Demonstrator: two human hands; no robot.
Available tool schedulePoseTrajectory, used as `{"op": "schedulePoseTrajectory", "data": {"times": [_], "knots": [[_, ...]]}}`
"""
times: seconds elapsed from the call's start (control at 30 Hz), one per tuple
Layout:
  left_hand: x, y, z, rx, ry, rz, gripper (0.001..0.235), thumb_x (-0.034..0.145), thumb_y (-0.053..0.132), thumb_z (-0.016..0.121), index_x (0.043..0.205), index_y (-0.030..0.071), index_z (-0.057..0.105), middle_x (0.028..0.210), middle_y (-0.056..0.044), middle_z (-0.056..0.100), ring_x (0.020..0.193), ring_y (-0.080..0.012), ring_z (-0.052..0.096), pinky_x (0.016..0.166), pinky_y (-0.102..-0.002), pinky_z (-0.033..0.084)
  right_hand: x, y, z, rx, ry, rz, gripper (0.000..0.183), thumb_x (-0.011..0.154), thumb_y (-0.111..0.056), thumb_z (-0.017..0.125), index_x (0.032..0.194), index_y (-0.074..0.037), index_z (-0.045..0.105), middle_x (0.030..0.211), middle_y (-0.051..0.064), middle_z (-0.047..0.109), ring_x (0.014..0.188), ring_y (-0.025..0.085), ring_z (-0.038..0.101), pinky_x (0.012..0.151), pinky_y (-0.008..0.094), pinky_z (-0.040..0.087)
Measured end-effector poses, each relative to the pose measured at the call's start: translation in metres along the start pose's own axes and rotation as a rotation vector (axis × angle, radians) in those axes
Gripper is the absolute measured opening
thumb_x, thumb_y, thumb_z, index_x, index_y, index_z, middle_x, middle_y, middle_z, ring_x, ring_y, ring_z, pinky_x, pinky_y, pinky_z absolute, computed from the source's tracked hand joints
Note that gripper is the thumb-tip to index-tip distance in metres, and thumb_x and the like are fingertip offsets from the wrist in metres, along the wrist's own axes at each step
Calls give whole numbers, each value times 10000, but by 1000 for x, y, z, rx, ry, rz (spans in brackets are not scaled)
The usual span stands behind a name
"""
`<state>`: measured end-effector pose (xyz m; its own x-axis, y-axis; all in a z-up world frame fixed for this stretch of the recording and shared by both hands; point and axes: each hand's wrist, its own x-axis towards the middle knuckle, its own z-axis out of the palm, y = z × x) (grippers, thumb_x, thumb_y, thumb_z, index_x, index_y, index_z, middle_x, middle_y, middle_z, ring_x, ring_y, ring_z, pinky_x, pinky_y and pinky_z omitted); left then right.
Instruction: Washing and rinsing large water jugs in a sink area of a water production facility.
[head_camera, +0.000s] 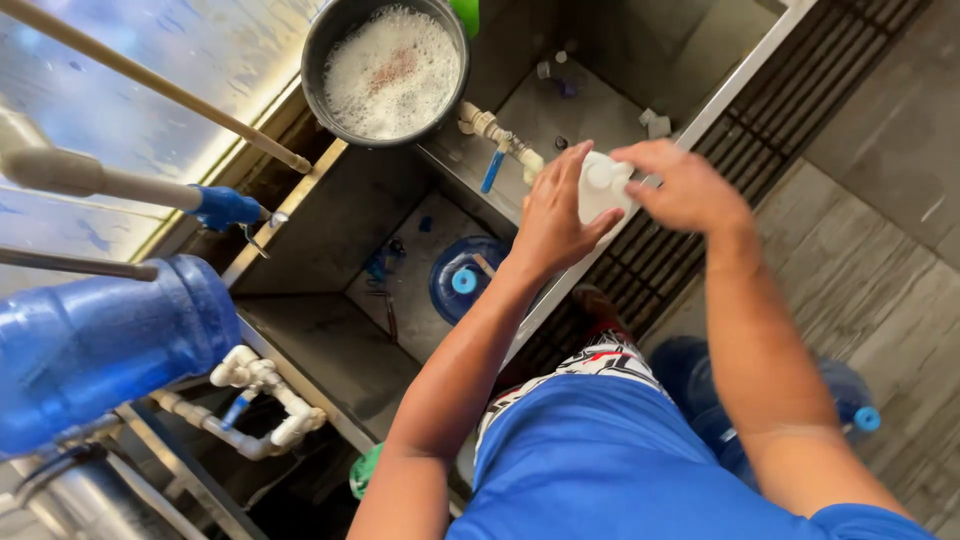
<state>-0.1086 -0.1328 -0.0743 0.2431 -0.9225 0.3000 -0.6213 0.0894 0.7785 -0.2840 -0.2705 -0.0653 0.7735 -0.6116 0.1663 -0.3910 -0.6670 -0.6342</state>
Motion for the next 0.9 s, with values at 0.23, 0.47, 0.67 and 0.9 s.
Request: {"op": "schedulePoseTrajectory", "data": {"times": [0.23,0.47,0.67,0.9], "knots": [[3,20,3,161,-18,-261,649,715,436,888,1266,179,662,1395,-99,547,1316,-351,452,1024,-527,430,19,19,7,246,-213,49,252,904,-95,718,1154,-113,744,1076,97,739,923,242,715,812,357,564],[-64,52,-2,242,236,-404,555,749,487,884,1104,98,711,1255,-66,645,1208,-329,504,1014,-510,440,42,-20,19,453,-611,-214,259,915,-106,722,1174,-90,726,1151,85,730,958,202,703,789,325,586],[-165,125,-38,373,580,-742,524,711,478,883,1003,70,733,1085,-83,688,1101,-320,583,942,-472,464,35,-81,73,469,-922,-427,303,920,-142,716,1213,-67,702,1153,80,721,970,188,715,796,336,591],[-326,155,4,548,1009,-1161,455,791,394,888,1018,37,721,1055,-137,694,1035,-389,588,940,-481,484,-16,-165,142,315,-1239,-675,316,943,-159,703,1246,-69,694,1117,112,720,940,228,723,809,342,580]]}}
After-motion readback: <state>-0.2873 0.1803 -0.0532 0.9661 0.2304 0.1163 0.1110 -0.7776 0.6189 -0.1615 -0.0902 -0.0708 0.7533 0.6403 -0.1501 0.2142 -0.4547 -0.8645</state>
